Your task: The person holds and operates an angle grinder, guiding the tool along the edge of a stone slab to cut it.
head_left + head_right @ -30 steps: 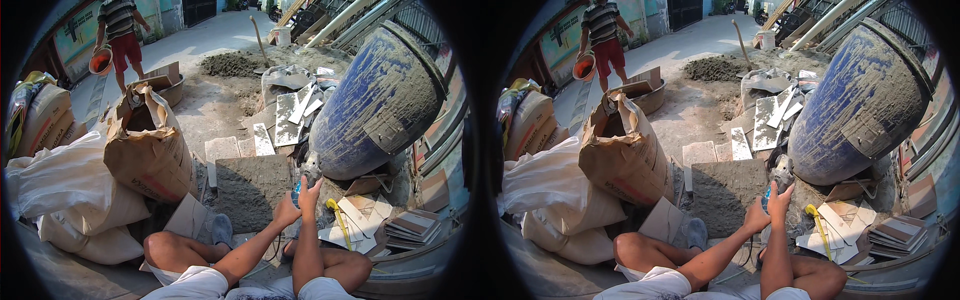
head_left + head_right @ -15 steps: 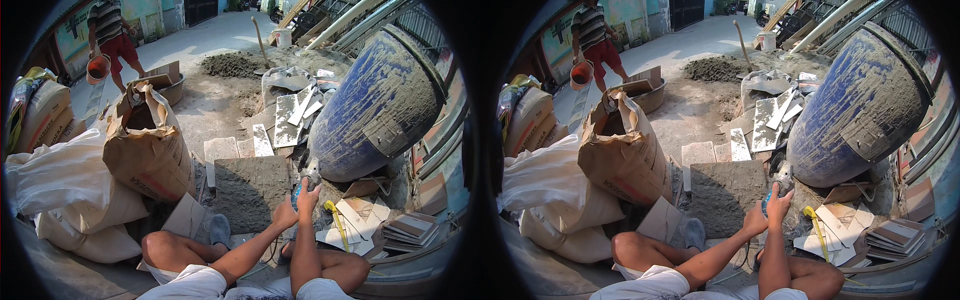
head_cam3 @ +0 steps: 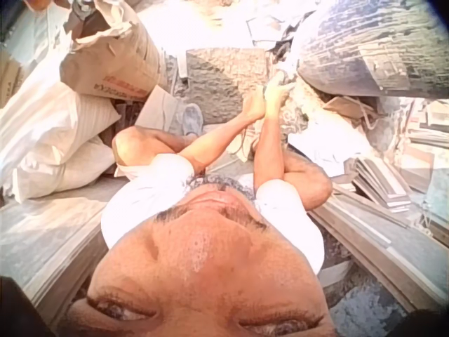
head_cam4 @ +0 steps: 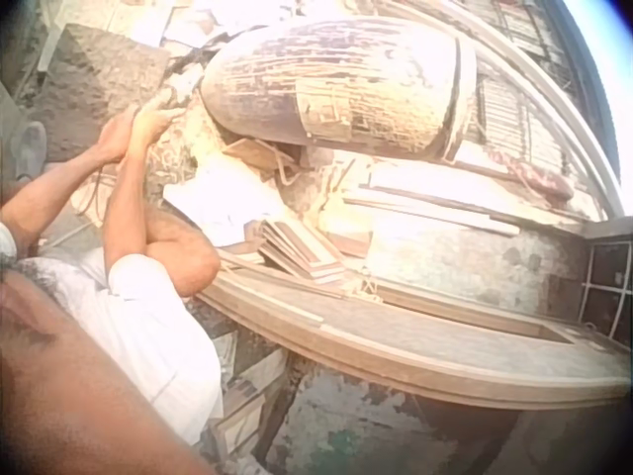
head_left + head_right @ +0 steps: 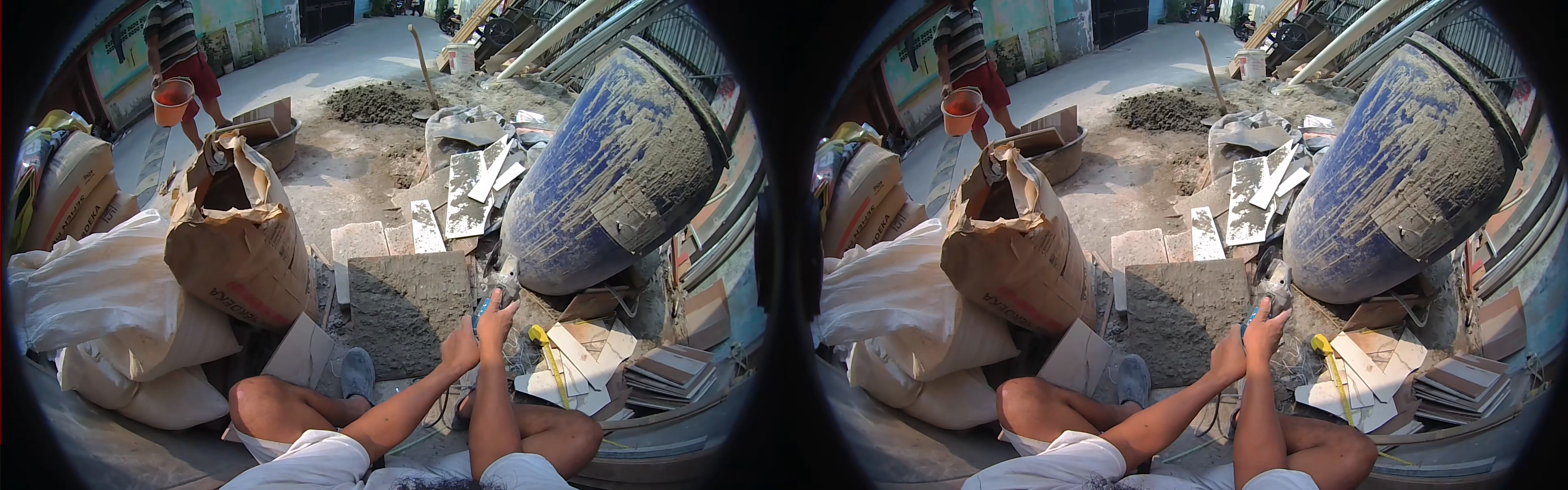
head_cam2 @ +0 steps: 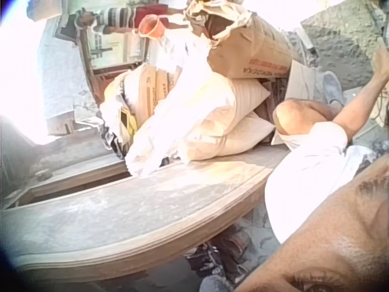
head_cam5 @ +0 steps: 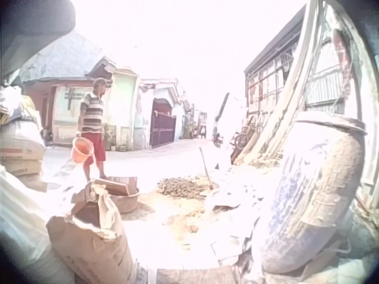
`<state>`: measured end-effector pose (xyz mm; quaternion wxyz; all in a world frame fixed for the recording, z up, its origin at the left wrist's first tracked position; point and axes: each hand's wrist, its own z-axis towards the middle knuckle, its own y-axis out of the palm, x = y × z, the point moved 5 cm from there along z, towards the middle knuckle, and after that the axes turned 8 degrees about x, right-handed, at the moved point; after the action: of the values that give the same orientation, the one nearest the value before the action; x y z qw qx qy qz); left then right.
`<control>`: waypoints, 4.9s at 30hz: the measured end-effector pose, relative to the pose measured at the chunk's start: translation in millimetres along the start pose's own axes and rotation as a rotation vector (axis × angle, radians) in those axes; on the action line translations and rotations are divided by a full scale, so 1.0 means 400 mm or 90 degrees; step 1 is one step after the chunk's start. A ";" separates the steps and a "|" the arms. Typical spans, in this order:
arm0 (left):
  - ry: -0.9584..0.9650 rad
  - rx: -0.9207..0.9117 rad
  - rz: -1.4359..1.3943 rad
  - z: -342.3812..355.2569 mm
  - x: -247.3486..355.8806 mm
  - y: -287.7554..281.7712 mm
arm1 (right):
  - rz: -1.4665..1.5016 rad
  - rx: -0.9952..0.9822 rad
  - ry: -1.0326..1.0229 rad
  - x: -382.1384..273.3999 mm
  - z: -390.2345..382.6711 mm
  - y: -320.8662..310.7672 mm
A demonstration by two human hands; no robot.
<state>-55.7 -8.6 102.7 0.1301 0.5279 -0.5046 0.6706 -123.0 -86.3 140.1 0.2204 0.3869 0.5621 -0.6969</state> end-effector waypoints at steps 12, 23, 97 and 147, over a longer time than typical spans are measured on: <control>-0.049 -0.006 -0.016 0.006 -0.004 0.007 | 0.067 -0.006 0.029 -0.025 0.013 0.002; -0.055 -0.270 -0.590 0.061 -0.094 0.027 | 0.555 -0.639 0.228 0.025 0.026 0.109; -0.374 0.101 -0.786 0.293 -0.249 0.206 | -0.007 -0.681 0.081 0.033 0.183 0.563; -0.400 0.117 -0.770 0.319 -0.285 0.199 | -0.046 -0.736 0.084 -0.009 0.150 0.617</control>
<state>8.0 -108.0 -44.5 0.2836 0.8953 -0.0765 0.3350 44.7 -210.8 -4.3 0.3362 0.2270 0.8768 -0.2582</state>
